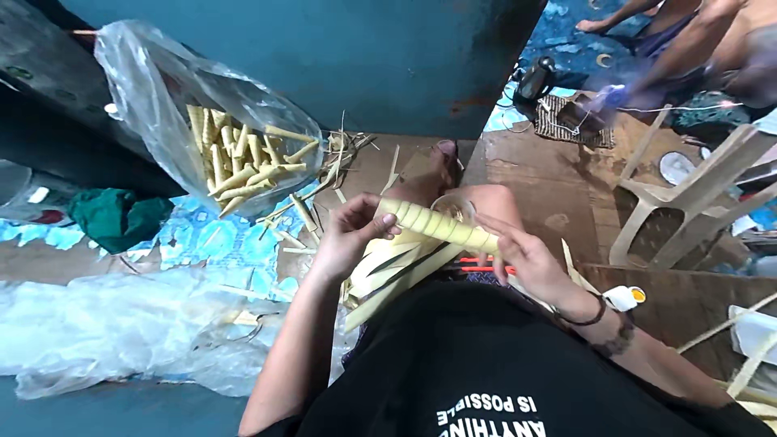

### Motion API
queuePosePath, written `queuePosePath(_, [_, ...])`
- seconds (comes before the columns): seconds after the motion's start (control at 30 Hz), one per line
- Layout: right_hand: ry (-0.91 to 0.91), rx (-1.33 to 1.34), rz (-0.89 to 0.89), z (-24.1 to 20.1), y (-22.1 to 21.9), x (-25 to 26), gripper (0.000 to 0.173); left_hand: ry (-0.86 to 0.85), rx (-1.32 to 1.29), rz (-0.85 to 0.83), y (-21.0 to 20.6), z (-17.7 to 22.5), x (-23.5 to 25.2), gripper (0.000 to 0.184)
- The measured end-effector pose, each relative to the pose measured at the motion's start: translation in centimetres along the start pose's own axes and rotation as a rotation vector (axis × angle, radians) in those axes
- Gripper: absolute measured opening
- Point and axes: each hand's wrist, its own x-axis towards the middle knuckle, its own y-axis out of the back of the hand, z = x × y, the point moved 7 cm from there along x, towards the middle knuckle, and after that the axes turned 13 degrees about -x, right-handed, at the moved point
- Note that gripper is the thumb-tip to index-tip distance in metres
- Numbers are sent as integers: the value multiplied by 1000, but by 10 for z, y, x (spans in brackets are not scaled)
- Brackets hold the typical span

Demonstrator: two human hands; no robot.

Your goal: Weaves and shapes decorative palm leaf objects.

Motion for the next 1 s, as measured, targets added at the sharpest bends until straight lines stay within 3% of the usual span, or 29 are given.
queuePosePath(0.07, [-302, 474, -189, 10, -10, -2, 48, 12, -8, -19, -2, 0, -3, 17])
queuePosePath(0.13, [-438, 624, -324, 12, -16, -3, 53, 25, -41, -14, -4, -3, -5, 18])
queuePosePath(0.27, [-445, 737, -469, 5, -24, -7, 52, -38, -161, 81, 4, -14, 0, 17])
queuePosePath(0.4, [-374, 765, -671, -1, -41, -13, 49, -175, -48, 100, 21, -18, -7, 9])
queuePosePath(0.5, [-347, 283, -638, 6, -39, 8, 43, -225, 53, 75, 27, -2, -28, 9])
queuePosePath(0.63, [-198, -434, -376, 47, -25, 82, 31, -393, 273, 16, 24, 37, -52, 8])
queuePosePath(0.7, [-189, -668, -423, 71, -37, 115, 27, -447, 374, 22, 22, 49, -59, 5])
queuePosePath(0.83, [-266, -924, -626, 130, -87, 141, 21, -458, 406, 41, 20, 52, -65, 5])
queuePosePath(1.0, [-290, -1096, -644, 163, -108, 137, 26, -420, 348, 55, 23, 47, -67, 7])
